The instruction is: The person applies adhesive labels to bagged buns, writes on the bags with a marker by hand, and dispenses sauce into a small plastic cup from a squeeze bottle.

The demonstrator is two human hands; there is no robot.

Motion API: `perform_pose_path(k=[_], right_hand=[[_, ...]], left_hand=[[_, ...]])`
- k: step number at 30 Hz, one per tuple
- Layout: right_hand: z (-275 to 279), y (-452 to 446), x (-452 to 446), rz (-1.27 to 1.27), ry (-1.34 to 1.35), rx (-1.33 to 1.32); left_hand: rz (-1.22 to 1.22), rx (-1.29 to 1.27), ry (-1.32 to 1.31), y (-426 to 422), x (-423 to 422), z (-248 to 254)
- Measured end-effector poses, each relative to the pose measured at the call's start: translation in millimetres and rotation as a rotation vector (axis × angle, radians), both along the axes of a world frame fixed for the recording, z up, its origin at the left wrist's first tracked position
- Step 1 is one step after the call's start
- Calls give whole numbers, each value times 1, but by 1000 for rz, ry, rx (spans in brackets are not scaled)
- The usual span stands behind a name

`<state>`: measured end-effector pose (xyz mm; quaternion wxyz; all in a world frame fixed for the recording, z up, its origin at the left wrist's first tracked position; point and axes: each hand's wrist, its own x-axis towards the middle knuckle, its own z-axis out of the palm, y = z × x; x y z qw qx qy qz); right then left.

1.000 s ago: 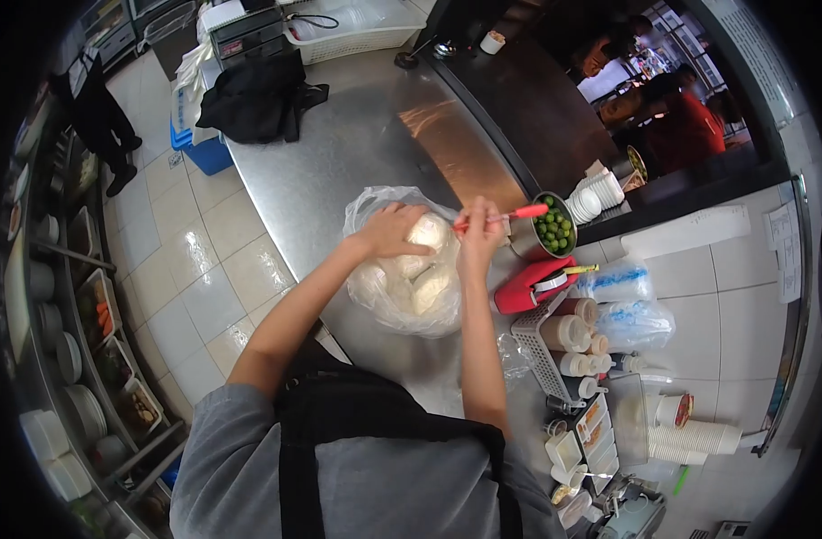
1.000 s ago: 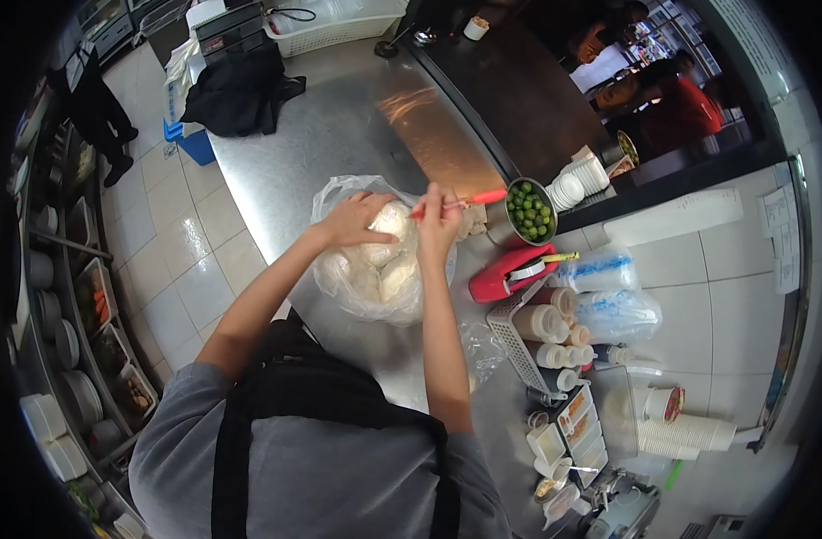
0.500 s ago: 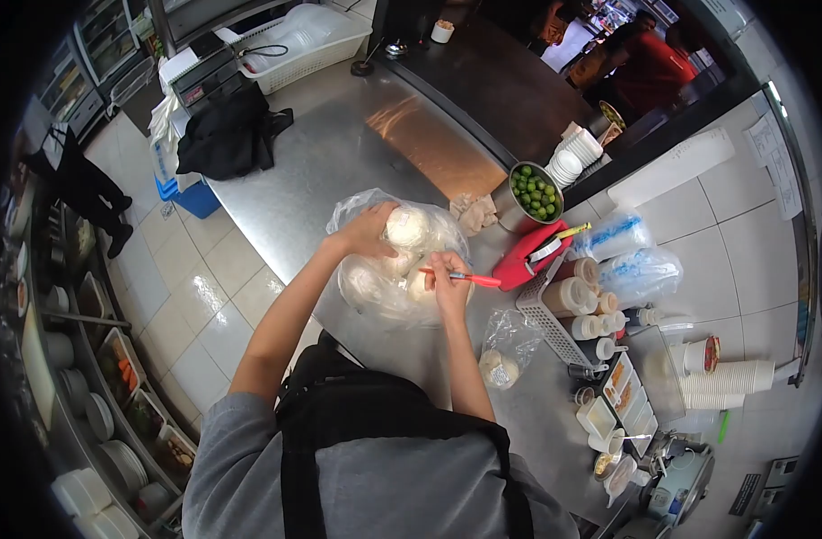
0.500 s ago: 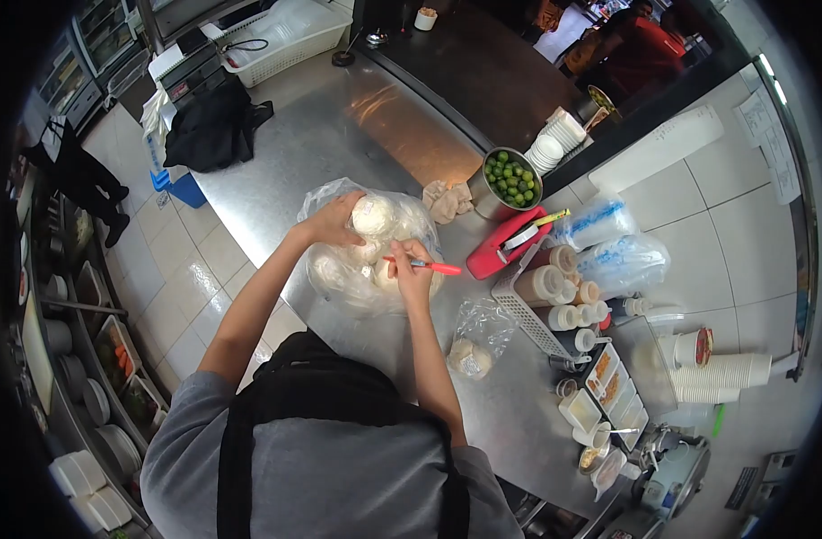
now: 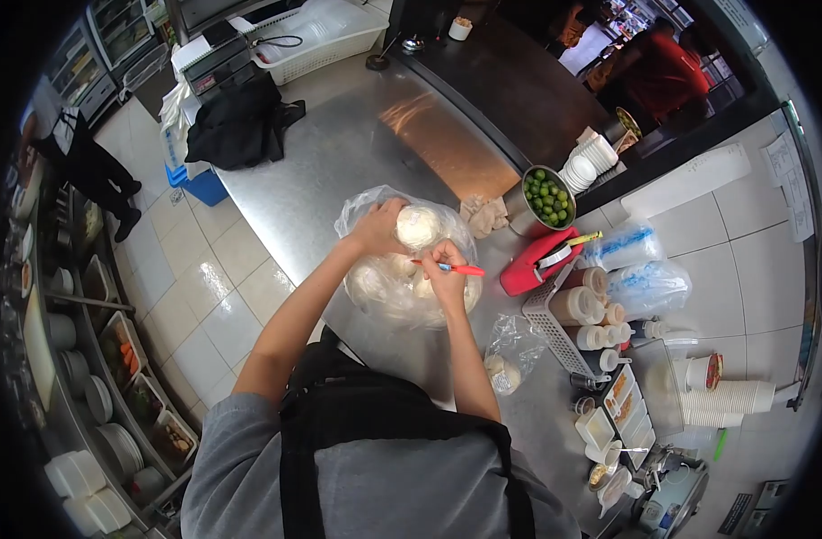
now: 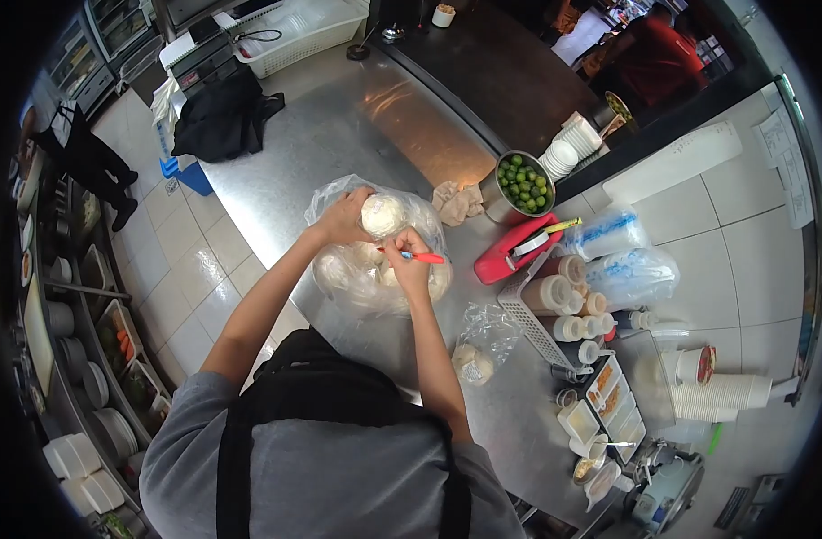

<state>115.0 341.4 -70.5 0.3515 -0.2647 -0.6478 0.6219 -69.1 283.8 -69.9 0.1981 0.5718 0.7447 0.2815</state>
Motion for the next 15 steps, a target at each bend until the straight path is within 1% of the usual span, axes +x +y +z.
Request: perform_pose_path(k=[3,8,11,14,15], right_hand=[[-5,-1,-6,-12,-21,46],[-9,0,-7,-25,-79,139],[-24,4,-7,-47,-113,222],[-15,1,-7,-28,-82,149],[-20,4,-7,-25,-94,201]], left_hand=[[-25,57,-36,3,-5,-16],[-53,106,-44,2,-7,-16],[-46,79,-47,0,-5,-9],[-70,118,-38,0,-6,-11],[-73,119,-39,0,-6,-9]])
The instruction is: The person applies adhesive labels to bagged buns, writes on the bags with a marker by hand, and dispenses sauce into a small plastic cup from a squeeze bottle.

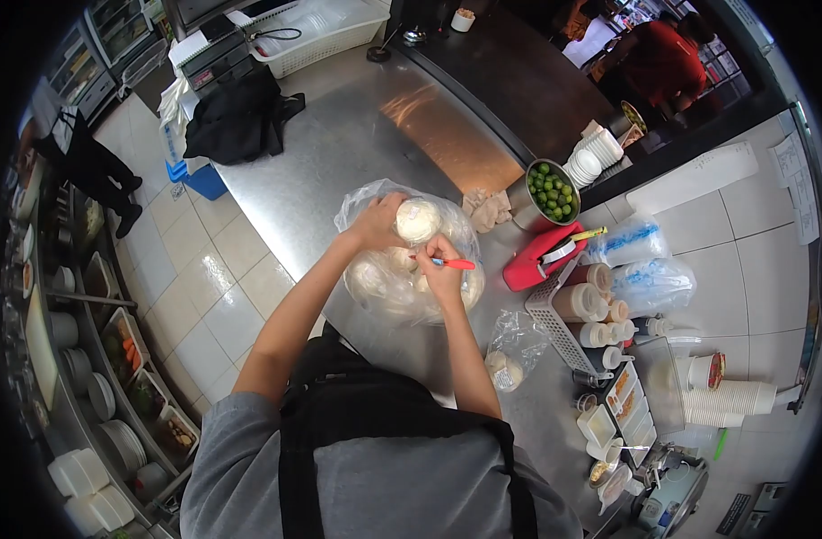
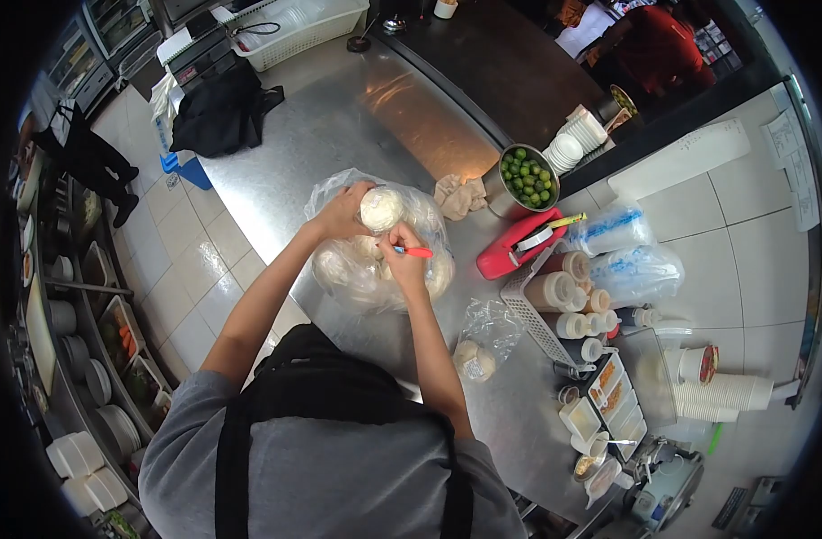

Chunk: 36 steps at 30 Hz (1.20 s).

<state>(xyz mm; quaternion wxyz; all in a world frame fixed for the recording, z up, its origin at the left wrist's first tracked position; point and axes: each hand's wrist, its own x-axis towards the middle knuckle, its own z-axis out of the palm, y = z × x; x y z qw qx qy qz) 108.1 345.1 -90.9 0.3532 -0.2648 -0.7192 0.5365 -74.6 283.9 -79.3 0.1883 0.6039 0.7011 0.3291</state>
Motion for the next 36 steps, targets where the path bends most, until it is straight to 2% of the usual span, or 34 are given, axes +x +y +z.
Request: perform_pose_path(k=[2,5,14,17,20,29,32,36], right_hand=[[-10,5,1,10,-24,102],[-2,0,0,-4,-20,6],[6,-1,-1,15,68,35],[0,0,-1,-29,5,-23],[10,-4,-3,-4,76,0],[3,-1,-2,-42,40,76],[-1,1,-2,-23,51,58],[10,-1,3,-18,100,-130]], left_hand=[[-7,1,-2,-1,0,2],[-3,-18,12,0,-1,-2],[-2,1,42,0,0,-3],[-8,-2,35,-1,-1,-1],[-3,7,35,0,-1,-3],[1,-13,18,-1,0,1],[3,-5,24,-1,0,0],[-24,-62,-4,-2,-2,3]])
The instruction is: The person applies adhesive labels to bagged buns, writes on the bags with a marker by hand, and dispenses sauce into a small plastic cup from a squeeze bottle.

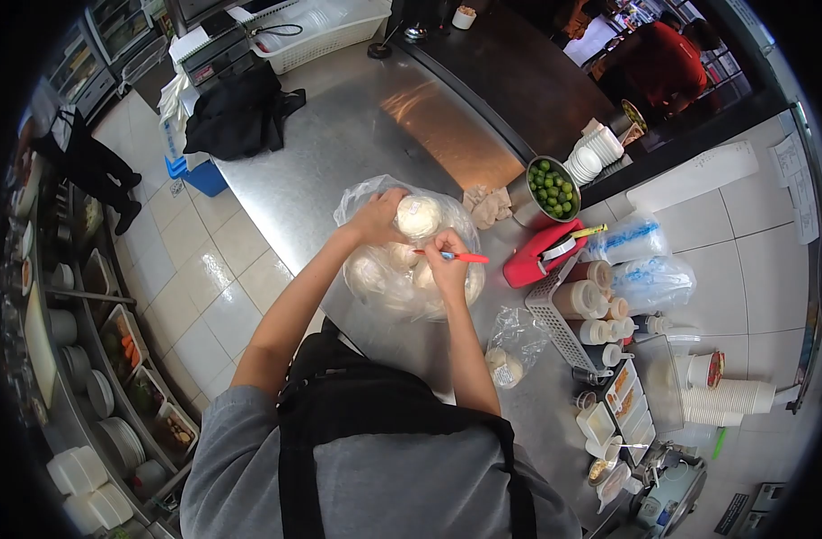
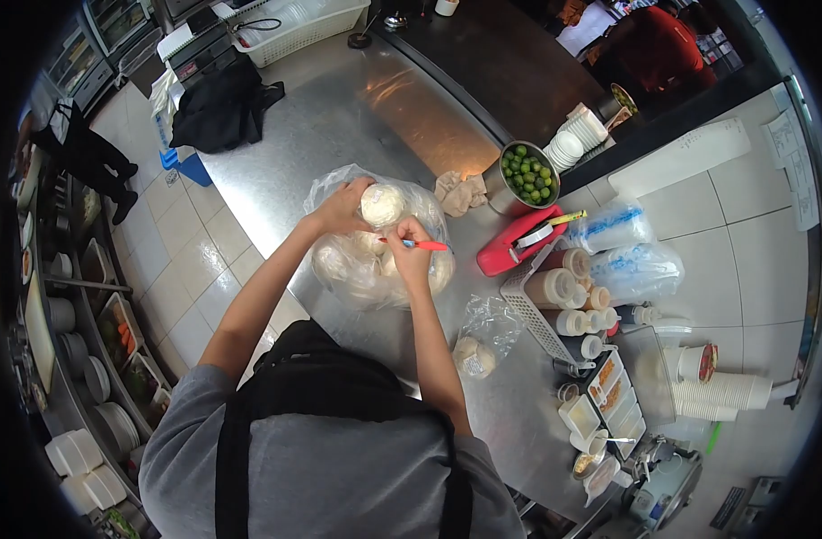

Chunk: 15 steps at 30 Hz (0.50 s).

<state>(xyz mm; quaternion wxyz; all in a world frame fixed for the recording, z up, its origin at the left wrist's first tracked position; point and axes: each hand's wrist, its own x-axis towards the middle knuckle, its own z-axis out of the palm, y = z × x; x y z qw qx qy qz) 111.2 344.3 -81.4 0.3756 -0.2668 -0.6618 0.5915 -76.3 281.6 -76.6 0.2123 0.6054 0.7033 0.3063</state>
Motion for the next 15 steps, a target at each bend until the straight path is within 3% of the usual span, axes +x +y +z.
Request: perform_pose_path(k=[2,5,8,15], right_hand=[[13,3,15,44,2,-177],[60,-10,32,22,133,-235],[88,-20,37,12,245,-230],[97,-41,-5,158,243,-190]], left_hand=[[-22,-72,-21,-8,-1,22],[-1,-19,148,-38,3,46],[1,-147,233,-77,2,63],[43,-107,-37,-128,0,53]])
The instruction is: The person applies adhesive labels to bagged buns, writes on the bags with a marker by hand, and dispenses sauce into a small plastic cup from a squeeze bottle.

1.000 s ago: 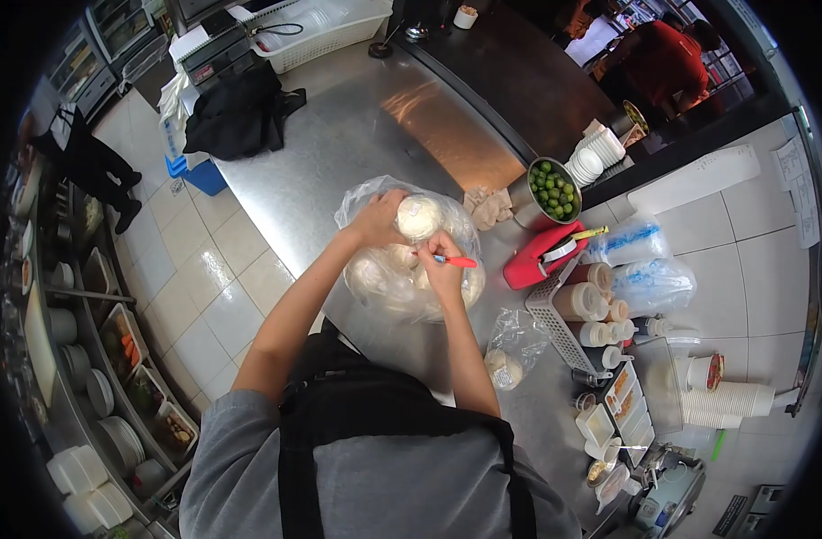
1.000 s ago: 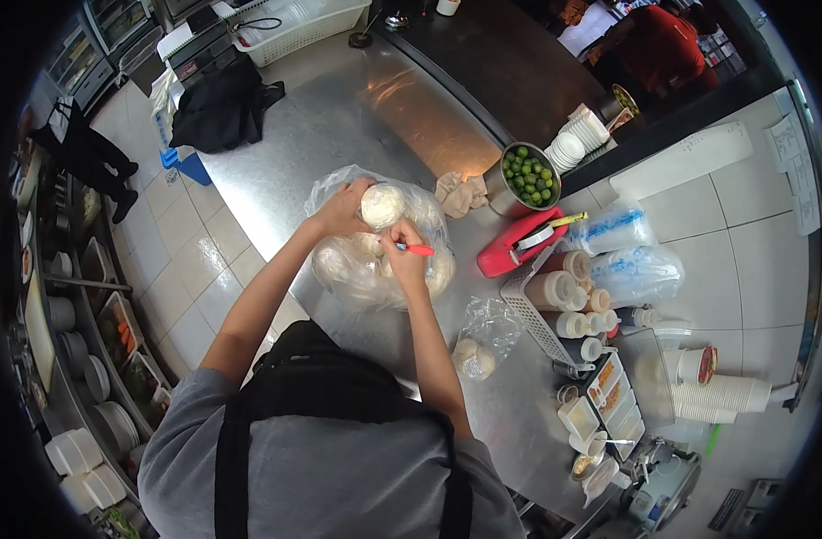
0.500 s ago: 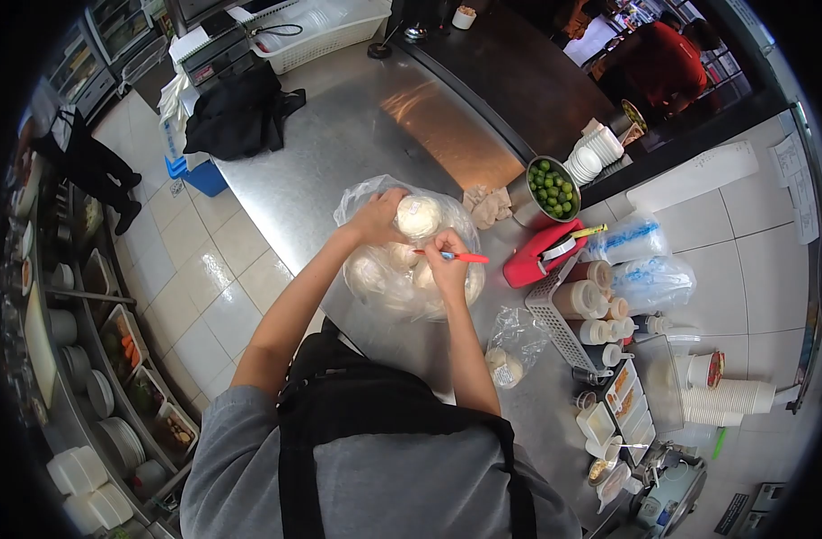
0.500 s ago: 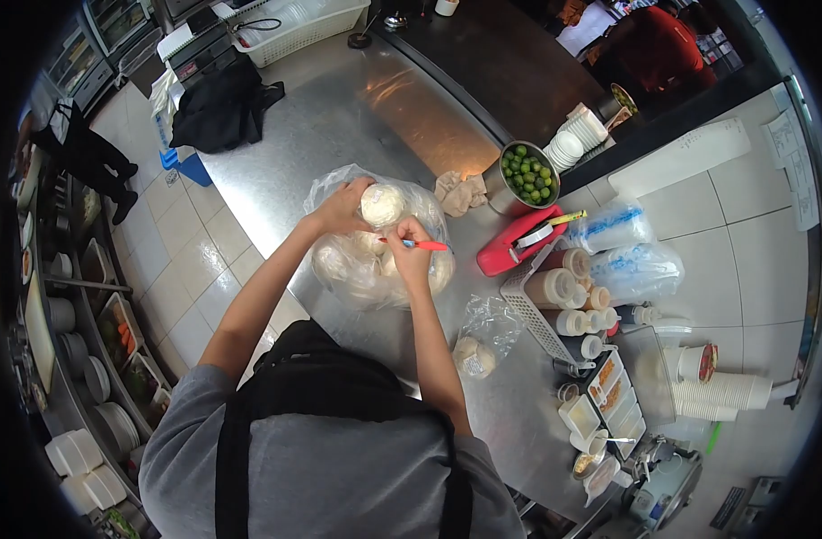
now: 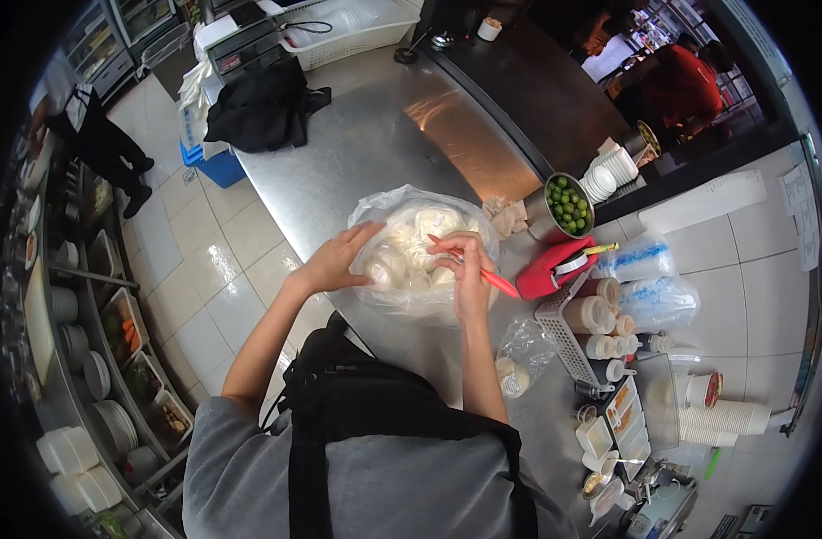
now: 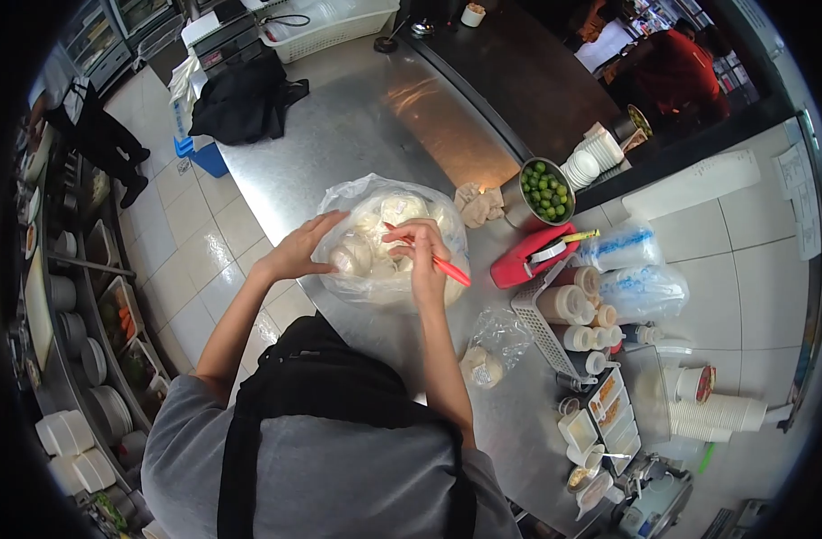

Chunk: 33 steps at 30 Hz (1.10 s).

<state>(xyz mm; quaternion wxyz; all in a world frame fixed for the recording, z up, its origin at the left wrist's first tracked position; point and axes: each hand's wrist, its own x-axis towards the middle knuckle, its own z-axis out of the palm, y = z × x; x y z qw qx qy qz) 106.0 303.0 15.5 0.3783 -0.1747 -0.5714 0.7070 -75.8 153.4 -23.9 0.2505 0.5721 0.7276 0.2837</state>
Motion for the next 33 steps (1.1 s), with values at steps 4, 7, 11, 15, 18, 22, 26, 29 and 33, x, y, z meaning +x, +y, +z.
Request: perform_pose_path(k=[4,7,11,15,18,22,26,29,33], right_hand=[[-9,-10,-25,93,-60,87],[-17,-19,-34,66,-77,50],[-25,-23,-28,163,-82,-2],[-25,-15,-37,237,-95,175],[-26,-12,-47,327,-168,140],[-50,-10,-54,344,-263,114],[-66,-9,-55,340,-327,280],[-73,-13,-58,327,-333,384],[-70,-17,-58,298,-331,446]], left_hand=[[74,215,-85,-13,20,-4],[123,301,-158,-18,29,-18],[125,390,-199,-9,39,-39],[211,491,-236,1,50,-49],[327,513,-329,11,61,-64],[388,537,-395,13,65,-76],[418,541,-427,14,66,-79],[420,541,-416,15,65,-78],[414,536,-411,15,65,-81]])
